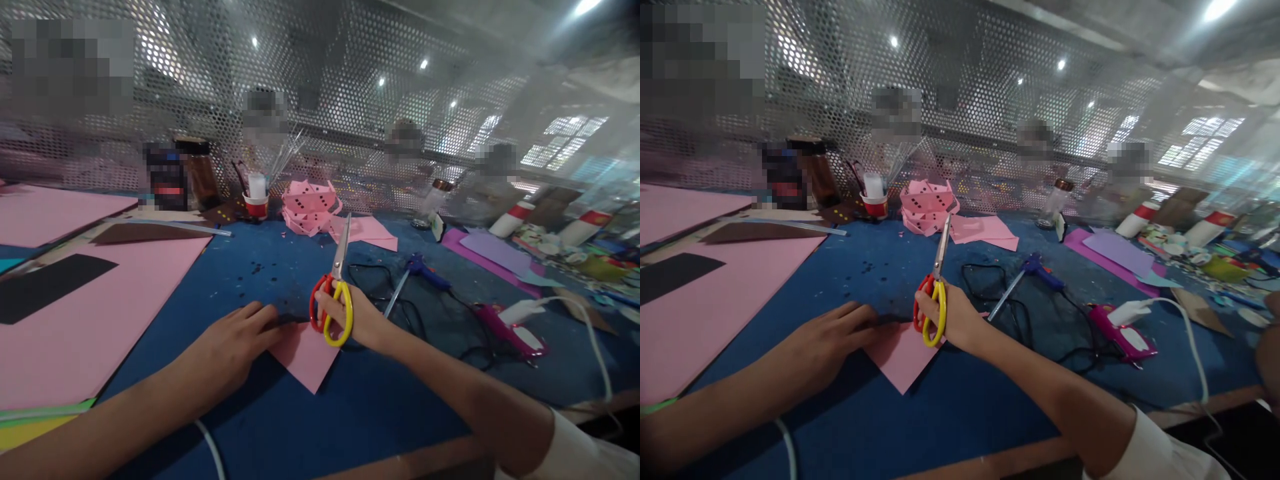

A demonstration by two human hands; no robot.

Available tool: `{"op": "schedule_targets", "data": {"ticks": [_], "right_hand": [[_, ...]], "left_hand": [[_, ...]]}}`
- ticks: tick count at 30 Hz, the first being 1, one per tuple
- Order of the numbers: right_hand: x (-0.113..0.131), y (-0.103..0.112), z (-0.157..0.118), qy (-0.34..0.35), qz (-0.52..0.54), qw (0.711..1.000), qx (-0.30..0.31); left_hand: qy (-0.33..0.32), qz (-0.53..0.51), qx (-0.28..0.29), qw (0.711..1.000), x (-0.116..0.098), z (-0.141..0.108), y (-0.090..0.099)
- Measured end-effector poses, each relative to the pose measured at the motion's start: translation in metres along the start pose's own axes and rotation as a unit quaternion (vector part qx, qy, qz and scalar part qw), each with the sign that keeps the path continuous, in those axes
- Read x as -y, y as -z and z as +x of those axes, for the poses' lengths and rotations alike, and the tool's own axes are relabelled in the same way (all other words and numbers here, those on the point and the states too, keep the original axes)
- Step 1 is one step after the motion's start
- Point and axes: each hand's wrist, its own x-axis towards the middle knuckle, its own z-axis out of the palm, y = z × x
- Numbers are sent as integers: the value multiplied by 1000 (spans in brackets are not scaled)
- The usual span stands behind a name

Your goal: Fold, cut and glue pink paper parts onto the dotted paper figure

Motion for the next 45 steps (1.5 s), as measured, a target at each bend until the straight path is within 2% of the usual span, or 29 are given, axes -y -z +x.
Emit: {"op": "schedule_targets", "data": {"ticks": [4,9,21,29,33,41,45], "right_hand": [[-2,10,-6,-9,-10,1000,-11],[3,24,-16,15,-39,999,-21],[-1,47,-26,11,-91,995,-43],[5,50,-29,15,-99,994,-44],[9,40,-25,22,-85,996,-31],[9,-21,5,41,-21,999,26],[7,-37,15,54,-23,998,32]], "left_hand": [[12,1,13,1000,0,-1,-1],[28,-12,38,999,2,-2,-3],[11,-27,-2,1000,7,-4,-10],[27,-58,-17,998,7,-5,-5],[26,-60,-22,998,5,-4,1],[6,-57,-35,998,4,-9,6],[4,-41,-30,999,4,-9,5]]}}
